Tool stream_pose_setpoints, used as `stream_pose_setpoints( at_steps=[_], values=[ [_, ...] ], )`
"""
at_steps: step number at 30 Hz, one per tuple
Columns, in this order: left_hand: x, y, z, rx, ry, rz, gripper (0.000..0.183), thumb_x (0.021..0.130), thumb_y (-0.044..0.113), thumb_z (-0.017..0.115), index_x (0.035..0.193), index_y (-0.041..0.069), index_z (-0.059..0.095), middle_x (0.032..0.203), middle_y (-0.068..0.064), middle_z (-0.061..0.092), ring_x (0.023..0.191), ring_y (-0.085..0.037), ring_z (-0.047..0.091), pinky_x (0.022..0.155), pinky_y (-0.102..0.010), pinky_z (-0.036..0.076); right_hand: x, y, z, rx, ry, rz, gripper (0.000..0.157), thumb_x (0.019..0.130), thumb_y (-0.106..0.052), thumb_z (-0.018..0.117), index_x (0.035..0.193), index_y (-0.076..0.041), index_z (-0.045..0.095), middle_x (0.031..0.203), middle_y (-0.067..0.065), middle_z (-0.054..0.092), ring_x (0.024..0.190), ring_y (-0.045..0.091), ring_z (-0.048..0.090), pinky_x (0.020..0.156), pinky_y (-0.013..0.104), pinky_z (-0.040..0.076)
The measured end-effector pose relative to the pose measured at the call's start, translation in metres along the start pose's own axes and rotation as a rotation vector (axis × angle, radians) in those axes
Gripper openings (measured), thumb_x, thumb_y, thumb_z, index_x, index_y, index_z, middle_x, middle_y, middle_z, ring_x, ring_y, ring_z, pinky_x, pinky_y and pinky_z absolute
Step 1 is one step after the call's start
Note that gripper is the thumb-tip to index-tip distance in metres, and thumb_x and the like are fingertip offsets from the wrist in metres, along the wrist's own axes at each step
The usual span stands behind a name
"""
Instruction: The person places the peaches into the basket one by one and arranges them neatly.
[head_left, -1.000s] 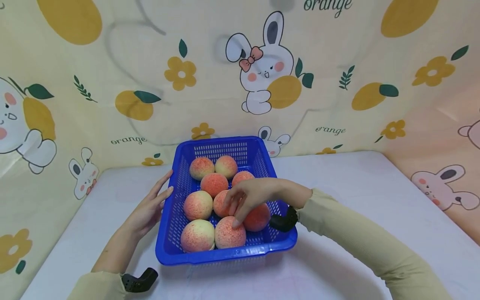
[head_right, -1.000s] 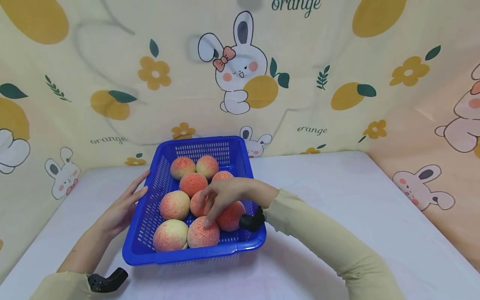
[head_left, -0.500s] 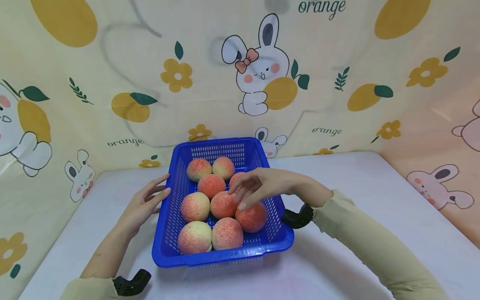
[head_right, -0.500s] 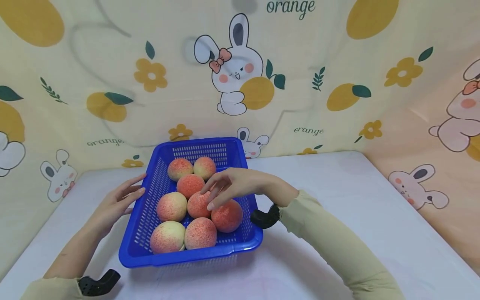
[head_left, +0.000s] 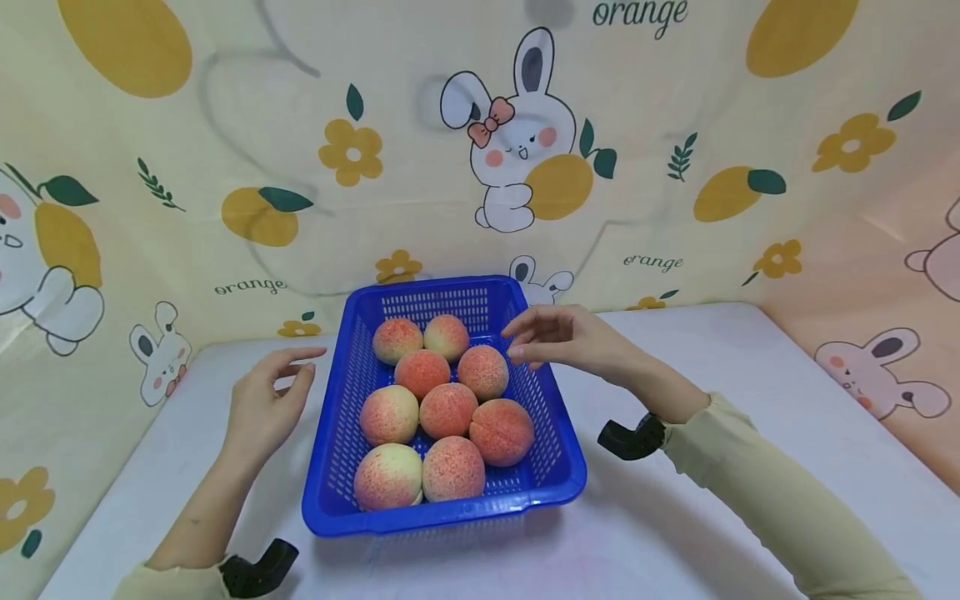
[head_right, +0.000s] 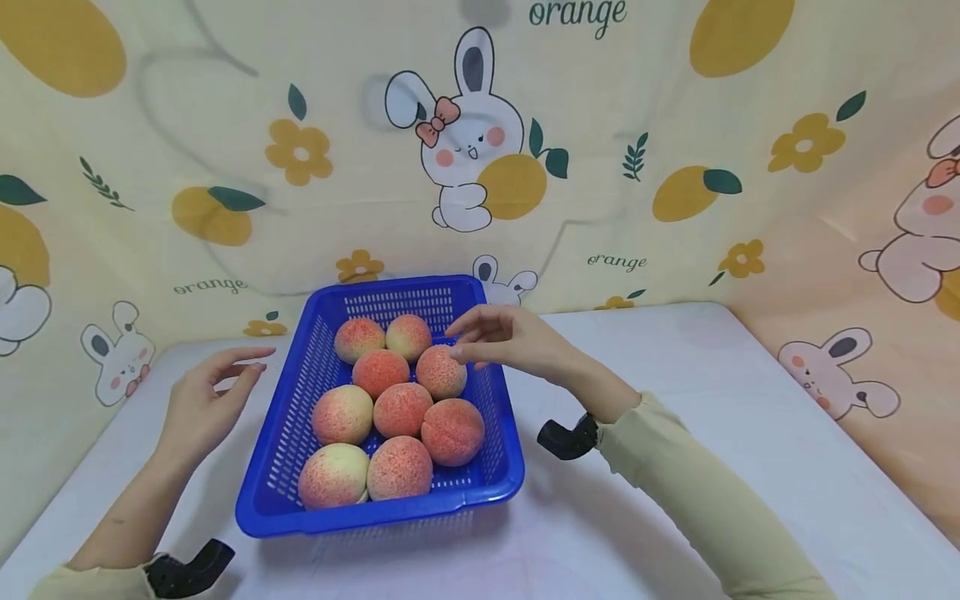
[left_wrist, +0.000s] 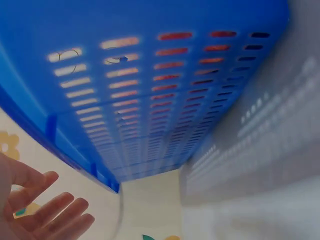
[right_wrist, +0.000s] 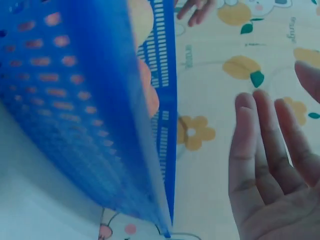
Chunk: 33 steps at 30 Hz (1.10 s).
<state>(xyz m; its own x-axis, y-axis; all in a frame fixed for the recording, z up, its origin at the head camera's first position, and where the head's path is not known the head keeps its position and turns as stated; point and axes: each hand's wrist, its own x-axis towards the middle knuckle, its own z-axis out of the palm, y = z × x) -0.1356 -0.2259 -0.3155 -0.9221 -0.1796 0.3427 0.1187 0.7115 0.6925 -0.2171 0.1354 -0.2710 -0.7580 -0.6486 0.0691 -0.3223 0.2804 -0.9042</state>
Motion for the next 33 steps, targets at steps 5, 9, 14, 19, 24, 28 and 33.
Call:
stream_pose_setpoints(
  at_steps=[5,9,14,19,24,28,33],
  values=[
    [0.002,0.008,-0.001,0.03,0.0,0.084,0.027,0.097,0.011,0.051,0.119,0.003,0.063,0.122,-0.021,0.059,0.109,-0.04,0.059,0.084,-0.056,0.052,-0.004,0.006,-0.005,-0.139,0.179,-0.022,0.03,0.09,-0.023,0.068,0.114,-0.006,0.063,0.104,0.009,0.066,0.096,0.026,0.065,0.081,0.038,0.056],
    [0.005,0.011,-0.004,0.103,-0.032,0.153,0.03,0.095,0.016,0.058,0.121,0.002,0.062,0.128,-0.022,0.055,0.111,-0.041,0.057,0.085,-0.056,0.052,-0.007,0.011,-0.009,-0.326,0.34,-0.068,0.027,0.091,-0.025,0.067,0.113,-0.008,0.064,0.108,0.007,0.067,0.102,0.022,0.062,0.084,0.036,0.052],
    [0.009,0.01,-0.006,0.213,-0.117,0.191,0.047,0.091,0.031,0.063,0.129,0.004,0.057,0.14,-0.024,0.044,0.124,-0.046,0.045,0.092,-0.065,0.043,-0.012,0.019,-0.013,-0.45,0.461,-0.139,0.024,0.09,-0.021,0.067,0.11,-0.008,0.066,0.11,0.007,0.067,0.102,0.021,0.061,0.081,0.037,0.052],
    [0.012,0.009,-0.008,0.253,-0.18,0.185,0.054,0.091,0.034,0.064,0.135,0.007,0.051,0.146,-0.025,0.036,0.13,-0.048,0.038,0.094,-0.069,0.038,-0.013,0.027,-0.017,-0.584,0.475,-0.201,0.026,0.086,-0.019,0.072,0.109,-0.008,0.066,0.109,0.007,0.065,0.101,0.022,0.06,0.079,0.038,0.053],
    [0.015,0.009,-0.007,0.304,-0.236,0.175,0.065,0.089,0.048,0.062,0.14,0.01,0.047,0.15,-0.024,0.03,0.134,-0.049,0.032,0.095,-0.071,0.035,-0.014,0.034,-0.021,-0.729,0.44,-0.183,0.041,0.084,-0.028,0.075,0.117,-0.007,0.064,0.122,0.011,0.06,0.115,0.029,0.055,0.093,0.052,0.049],
    [0.018,0.008,-0.005,0.362,-0.275,0.176,0.074,0.086,0.057,0.06,0.143,0.014,0.044,0.154,-0.023,0.025,0.137,-0.05,0.025,0.097,-0.074,0.031,-0.013,0.039,-0.024,-0.811,0.392,-0.106,0.059,0.082,-0.04,0.075,0.129,-0.01,0.058,0.139,0.015,0.05,0.134,0.036,0.039,0.107,0.062,0.031],
    [0.021,0.008,-0.002,0.412,-0.302,0.223,0.078,0.083,0.061,0.06,0.145,0.018,0.043,0.154,-0.024,0.025,0.138,-0.05,0.022,0.101,-0.074,0.025,-0.012,0.045,-0.027,-0.866,0.318,-0.012,0.074,0.082,-0.05,0.07,0.143,-0.015,0.046,0.153,0.018,0.032,0.146,0.041,0.013,0.113,0.066,0.003]
  ],
)
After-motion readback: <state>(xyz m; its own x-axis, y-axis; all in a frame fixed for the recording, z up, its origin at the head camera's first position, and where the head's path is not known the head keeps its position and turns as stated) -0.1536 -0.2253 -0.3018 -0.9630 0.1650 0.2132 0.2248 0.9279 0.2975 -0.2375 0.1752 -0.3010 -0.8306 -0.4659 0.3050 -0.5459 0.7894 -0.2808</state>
